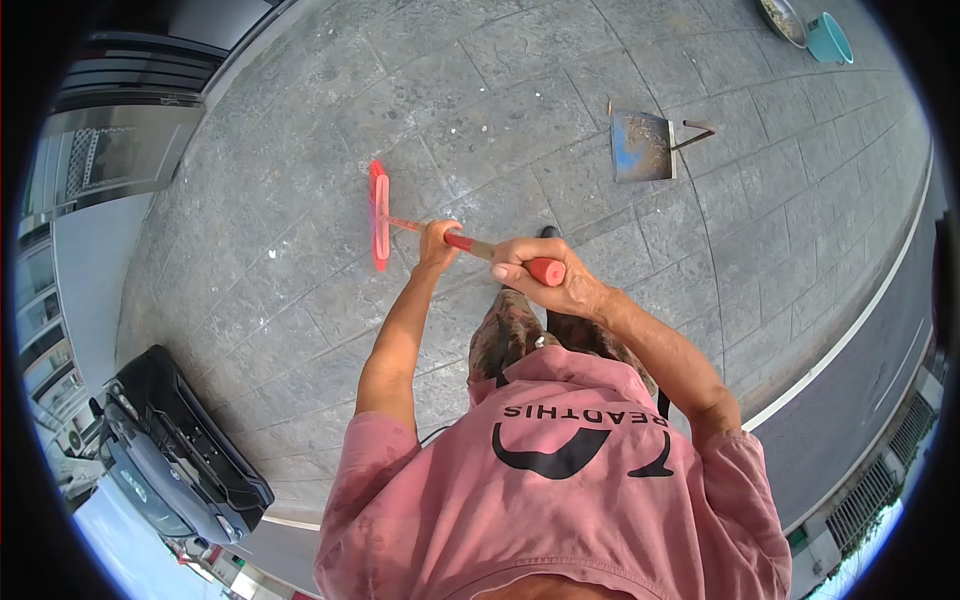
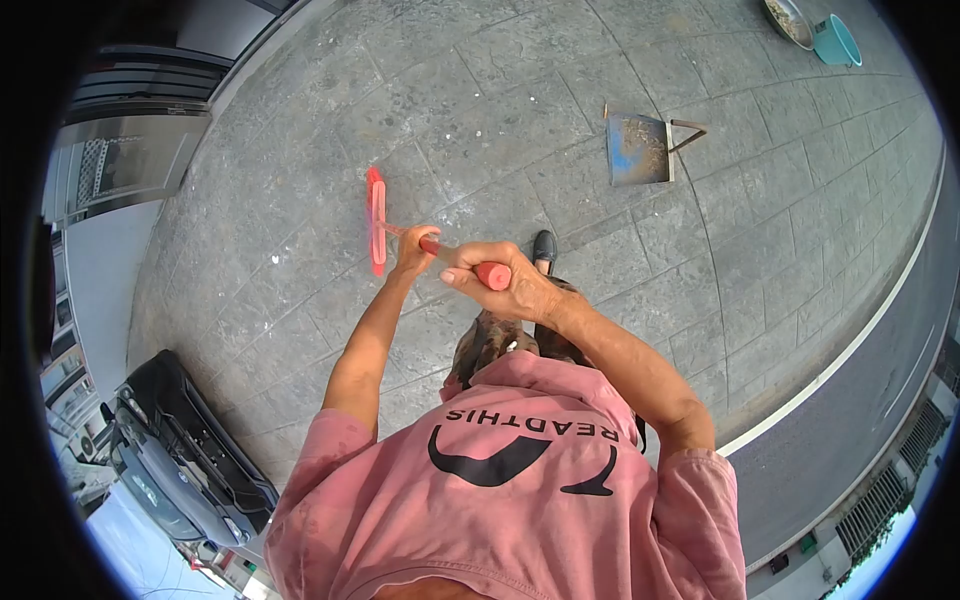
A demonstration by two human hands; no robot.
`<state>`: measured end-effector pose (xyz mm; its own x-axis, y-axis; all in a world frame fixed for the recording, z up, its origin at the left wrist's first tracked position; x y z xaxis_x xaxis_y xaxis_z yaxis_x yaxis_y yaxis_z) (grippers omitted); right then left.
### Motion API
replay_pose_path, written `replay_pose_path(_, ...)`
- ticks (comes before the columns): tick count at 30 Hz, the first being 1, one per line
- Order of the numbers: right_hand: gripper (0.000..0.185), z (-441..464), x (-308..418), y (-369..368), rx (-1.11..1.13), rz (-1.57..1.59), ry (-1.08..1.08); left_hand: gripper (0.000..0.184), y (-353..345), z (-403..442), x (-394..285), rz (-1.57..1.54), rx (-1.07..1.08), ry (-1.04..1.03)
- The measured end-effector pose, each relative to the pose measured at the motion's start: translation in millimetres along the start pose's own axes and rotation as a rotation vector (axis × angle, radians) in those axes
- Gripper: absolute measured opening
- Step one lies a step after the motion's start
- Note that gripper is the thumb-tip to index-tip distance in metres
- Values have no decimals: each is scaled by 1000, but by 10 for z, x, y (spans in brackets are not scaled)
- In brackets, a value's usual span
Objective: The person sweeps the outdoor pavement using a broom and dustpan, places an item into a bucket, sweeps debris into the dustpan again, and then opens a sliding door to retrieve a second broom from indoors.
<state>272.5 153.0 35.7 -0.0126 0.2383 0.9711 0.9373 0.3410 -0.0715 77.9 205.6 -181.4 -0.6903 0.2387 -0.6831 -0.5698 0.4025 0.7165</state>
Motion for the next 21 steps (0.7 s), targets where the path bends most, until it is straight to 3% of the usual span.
replay_pose_path(6,22,-965,927,1153,-375,-159,-104,5,-744,792,-1919,-278,244,-347)
replay_pose_path(9,28,-1162,1314,1299,-379,-330,11,13,-778,986,-2565,-313,289,-456)
replay_pose_path(11,33,-1121,1487,1331,-229,-377,219,17,-726,1077,-2800,-311,310,-534)
replay_pose_path(12,36,-1122,1552,1327,-156,-401,314,19,-645,1098,-2888,-301,322,-543)
replay_pose_path(16,41,-1095,1742,1367,-241,-167,512,24,-130,1228,-2960,-241,256,-550)
replay_pose_path(21,27,-398,1392,1317,-267,-17,405,26,555,1535,-2034,-111,55,-311)
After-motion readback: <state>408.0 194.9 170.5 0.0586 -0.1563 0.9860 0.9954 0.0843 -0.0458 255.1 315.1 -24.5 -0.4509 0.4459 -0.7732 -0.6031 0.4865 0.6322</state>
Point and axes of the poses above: each hand's wrist, its own z-axis towards the middle knuckle, its own y-axis out of the back of the hand, x = y × z, the point moved 4 cm from there along z, towards the middle knuckle, and after that the axes turned 4 degrees about -y, right-handed, at the moved point
